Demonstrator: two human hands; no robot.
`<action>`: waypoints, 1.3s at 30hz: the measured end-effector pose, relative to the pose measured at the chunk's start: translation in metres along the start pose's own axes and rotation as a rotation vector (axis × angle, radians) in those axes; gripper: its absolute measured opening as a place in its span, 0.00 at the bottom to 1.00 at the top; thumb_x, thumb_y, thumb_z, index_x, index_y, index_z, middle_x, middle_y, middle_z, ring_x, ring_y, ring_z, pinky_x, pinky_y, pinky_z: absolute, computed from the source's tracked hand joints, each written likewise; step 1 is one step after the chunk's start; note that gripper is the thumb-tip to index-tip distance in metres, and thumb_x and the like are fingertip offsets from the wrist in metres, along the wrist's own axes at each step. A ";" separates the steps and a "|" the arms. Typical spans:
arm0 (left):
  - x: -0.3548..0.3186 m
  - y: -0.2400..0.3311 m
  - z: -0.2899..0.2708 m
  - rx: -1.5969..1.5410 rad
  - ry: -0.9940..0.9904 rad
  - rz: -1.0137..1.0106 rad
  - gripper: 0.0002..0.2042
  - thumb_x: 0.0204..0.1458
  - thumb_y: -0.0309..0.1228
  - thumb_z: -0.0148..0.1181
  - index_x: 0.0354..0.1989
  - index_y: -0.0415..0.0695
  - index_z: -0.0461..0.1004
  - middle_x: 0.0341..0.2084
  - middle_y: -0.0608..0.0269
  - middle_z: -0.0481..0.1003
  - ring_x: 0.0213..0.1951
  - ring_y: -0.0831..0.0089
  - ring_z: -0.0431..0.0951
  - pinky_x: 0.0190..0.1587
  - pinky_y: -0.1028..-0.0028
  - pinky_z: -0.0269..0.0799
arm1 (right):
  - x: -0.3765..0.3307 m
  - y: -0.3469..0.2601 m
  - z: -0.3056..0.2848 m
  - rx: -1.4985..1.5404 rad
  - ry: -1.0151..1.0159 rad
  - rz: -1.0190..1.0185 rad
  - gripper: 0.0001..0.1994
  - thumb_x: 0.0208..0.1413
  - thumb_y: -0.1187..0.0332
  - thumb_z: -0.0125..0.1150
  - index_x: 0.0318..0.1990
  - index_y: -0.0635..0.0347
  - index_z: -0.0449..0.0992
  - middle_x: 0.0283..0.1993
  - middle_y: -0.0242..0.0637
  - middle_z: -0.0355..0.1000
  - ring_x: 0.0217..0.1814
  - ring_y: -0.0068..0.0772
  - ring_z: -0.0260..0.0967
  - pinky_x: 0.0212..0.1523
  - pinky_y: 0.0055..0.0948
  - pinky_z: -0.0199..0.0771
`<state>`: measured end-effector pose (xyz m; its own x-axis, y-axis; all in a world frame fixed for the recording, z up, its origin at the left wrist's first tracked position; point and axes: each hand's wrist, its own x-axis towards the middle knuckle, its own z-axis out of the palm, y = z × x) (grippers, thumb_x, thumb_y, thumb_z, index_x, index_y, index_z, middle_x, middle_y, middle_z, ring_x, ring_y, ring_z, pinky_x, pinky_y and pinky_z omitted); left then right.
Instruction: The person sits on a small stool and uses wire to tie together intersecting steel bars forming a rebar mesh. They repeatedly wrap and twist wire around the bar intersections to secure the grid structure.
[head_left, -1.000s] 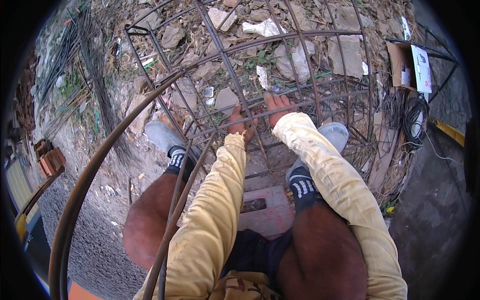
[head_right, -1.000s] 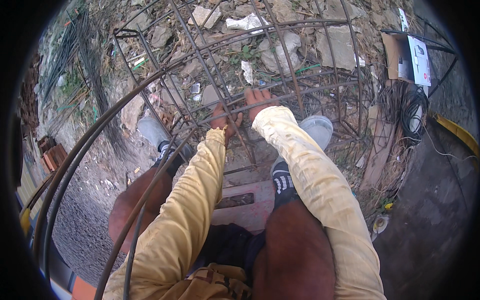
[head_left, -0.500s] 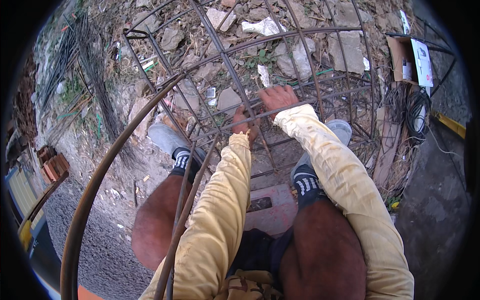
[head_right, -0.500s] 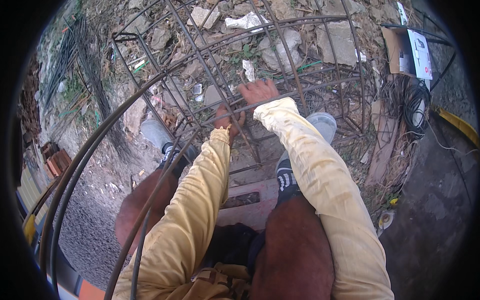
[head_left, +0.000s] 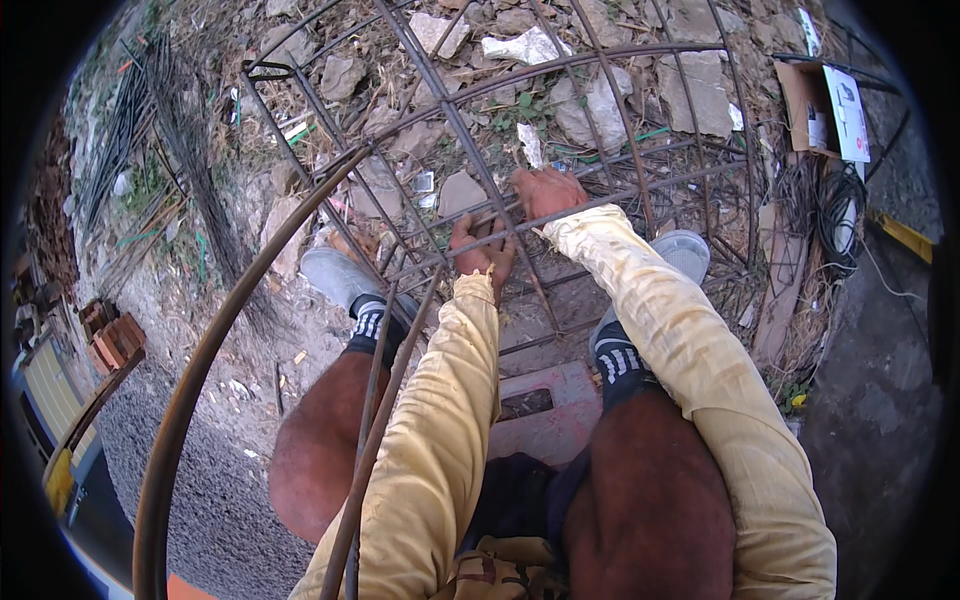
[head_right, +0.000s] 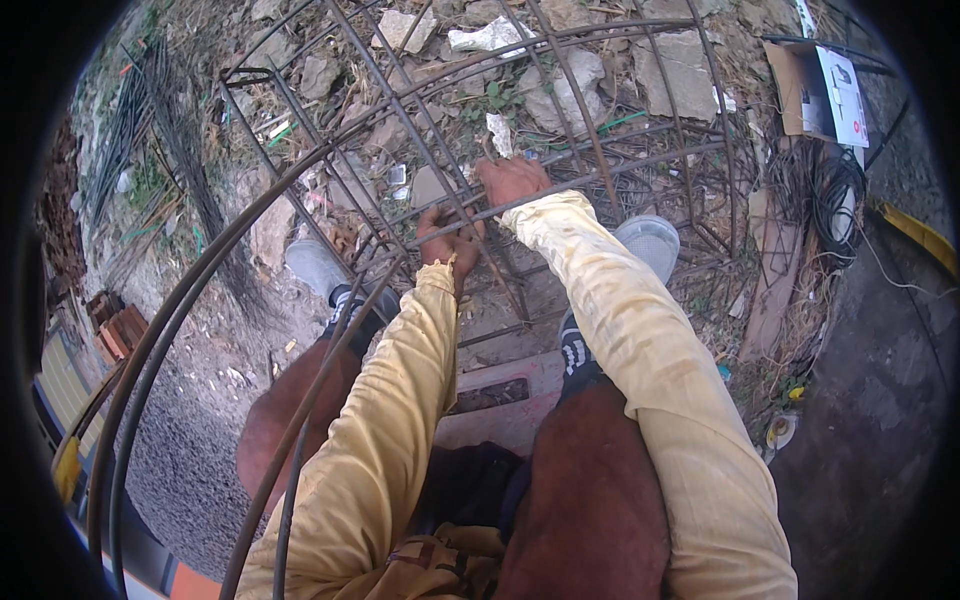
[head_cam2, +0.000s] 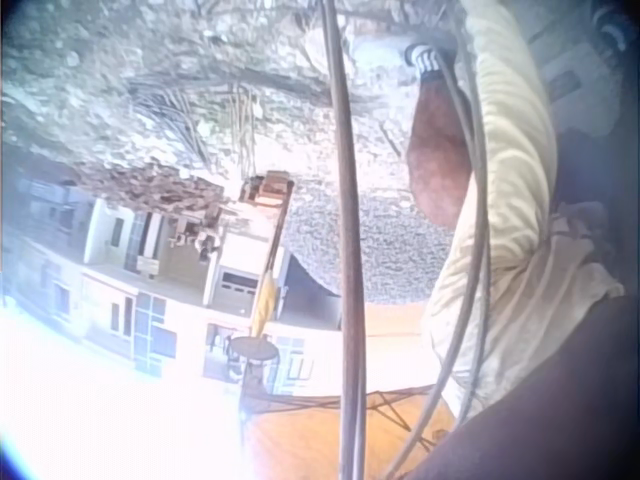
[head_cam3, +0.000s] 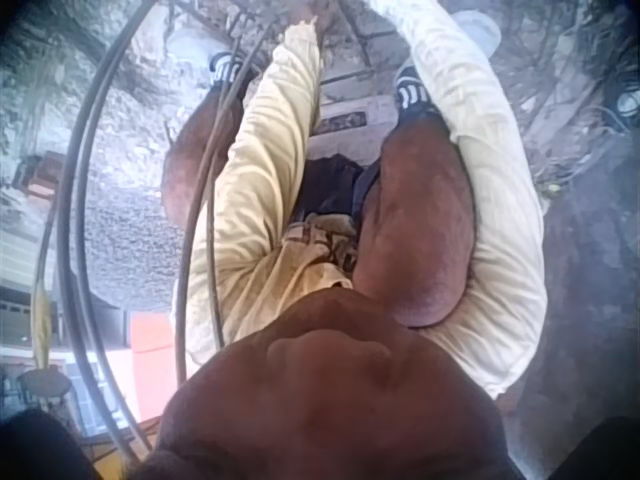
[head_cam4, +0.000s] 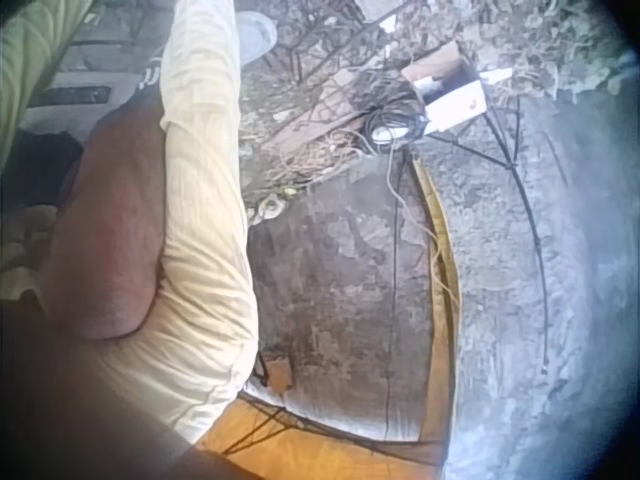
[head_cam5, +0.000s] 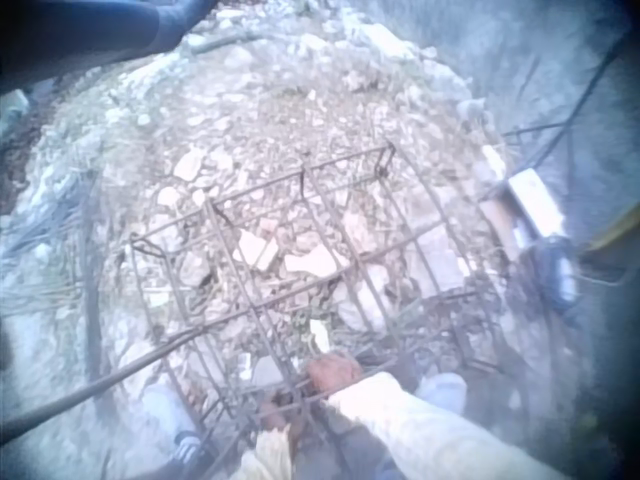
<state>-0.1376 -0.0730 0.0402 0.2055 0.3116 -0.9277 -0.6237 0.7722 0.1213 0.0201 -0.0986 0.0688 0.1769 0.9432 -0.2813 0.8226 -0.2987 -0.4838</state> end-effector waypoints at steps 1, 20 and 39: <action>-0.001 -0.001 0.001 -0.005 -0.020 -0.015 0.14 0.54 0.42 0.50 0.40 0.43 0.67 0.39 0.60 0.70 0.47 0.66 0.69 0.50 0.62 0.63 | -0.001 0.007 0.006 0.058 0.027 0.032 0.12 0.50 0.62 0.54 0.41 0.53 0.72 0.36 0.43 0.74 0.43 0.48 0.71 0.45 0.47 0.66; 0.031 0.013 -0.020 -0.063 -0.011 -0.257 0.09 0.58 0.28 0.43 0.38 0.36 0.69 0.30 0.54 0.73 0.29 0.65 0.75 0.30 0.69 0.74 | -0.002 0.000 0.020 0.284 -0.096 0.193 0.12 0.50 0.64 0.54 0.42 0.53 0.77 0.43 0.51 0.68 0.46 0.54 0.69 0.50 0.43 0.69; 0.080 -0.022 -0.088 1.543 -0.263 0.369 0.14 0.47 0.36 0.59 0.43 0.52 0.75 0.35 0.56 0.77 0.36 0.56 0.77 0.39 0.61 0.72 | 0.012 0.002 0.032 0.312 -0.187 0.082 0.10 0.45 0.72 0.59 0.37 0.59 0.79 0.35 0.49 0.75 0.40 0.49 0.73 0.43 0.40 0.72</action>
<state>-0.1740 -0.1138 -0.0677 0.4425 0.5543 -0.7050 0.6190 0.3800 0.6873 0.0065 -0.0929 0.0375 0.1092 0.8800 -0.4623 0.6004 -0.4290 -0.6748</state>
